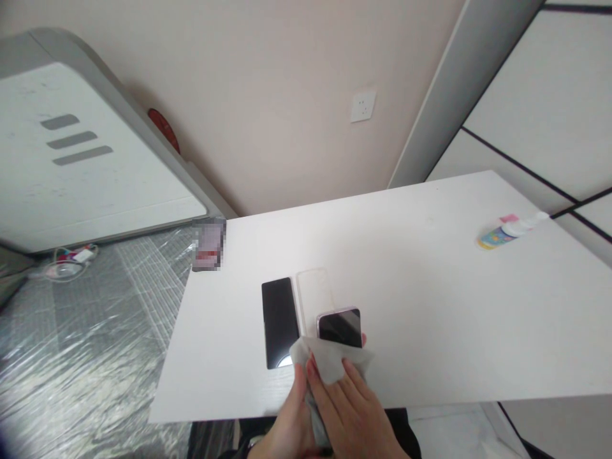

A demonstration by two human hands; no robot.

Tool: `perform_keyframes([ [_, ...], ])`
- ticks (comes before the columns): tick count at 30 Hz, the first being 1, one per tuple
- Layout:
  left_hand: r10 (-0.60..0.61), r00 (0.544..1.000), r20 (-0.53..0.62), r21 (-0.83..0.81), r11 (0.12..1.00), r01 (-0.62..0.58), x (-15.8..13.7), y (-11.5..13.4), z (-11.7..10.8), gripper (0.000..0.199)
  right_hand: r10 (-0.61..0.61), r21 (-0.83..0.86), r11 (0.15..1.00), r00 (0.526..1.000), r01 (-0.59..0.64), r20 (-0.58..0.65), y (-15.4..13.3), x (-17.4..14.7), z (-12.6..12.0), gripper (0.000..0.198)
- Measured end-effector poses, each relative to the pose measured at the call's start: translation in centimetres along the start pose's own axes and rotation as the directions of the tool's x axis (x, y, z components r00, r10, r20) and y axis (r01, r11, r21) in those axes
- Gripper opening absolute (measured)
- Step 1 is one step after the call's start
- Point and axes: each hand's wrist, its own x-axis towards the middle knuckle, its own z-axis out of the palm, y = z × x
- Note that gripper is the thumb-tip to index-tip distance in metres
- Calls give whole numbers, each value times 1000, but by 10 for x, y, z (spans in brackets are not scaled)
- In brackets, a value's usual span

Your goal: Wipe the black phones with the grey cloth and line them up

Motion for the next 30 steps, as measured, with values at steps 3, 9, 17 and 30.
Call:
perform_keyframes([
  [3,22,997,71,4,1000,-23,0,5,3,72,176,-44,984,984,-176,0,1,0,0,119],
  [9,39,997,70,-79,996,-34,4,9,-5,74,29,21,999,998,-30,56,1,5,3,121],
  [17,0,1000,-29,-129,992,-3,6,23,10,72,22,74,997,998,-26,58,0,12,-6,98],
  [30,20,942,-335,-69,997,-46,-13,14,-11,60,416,-27,901,882,-432,-222,83,13,-53,24],
])
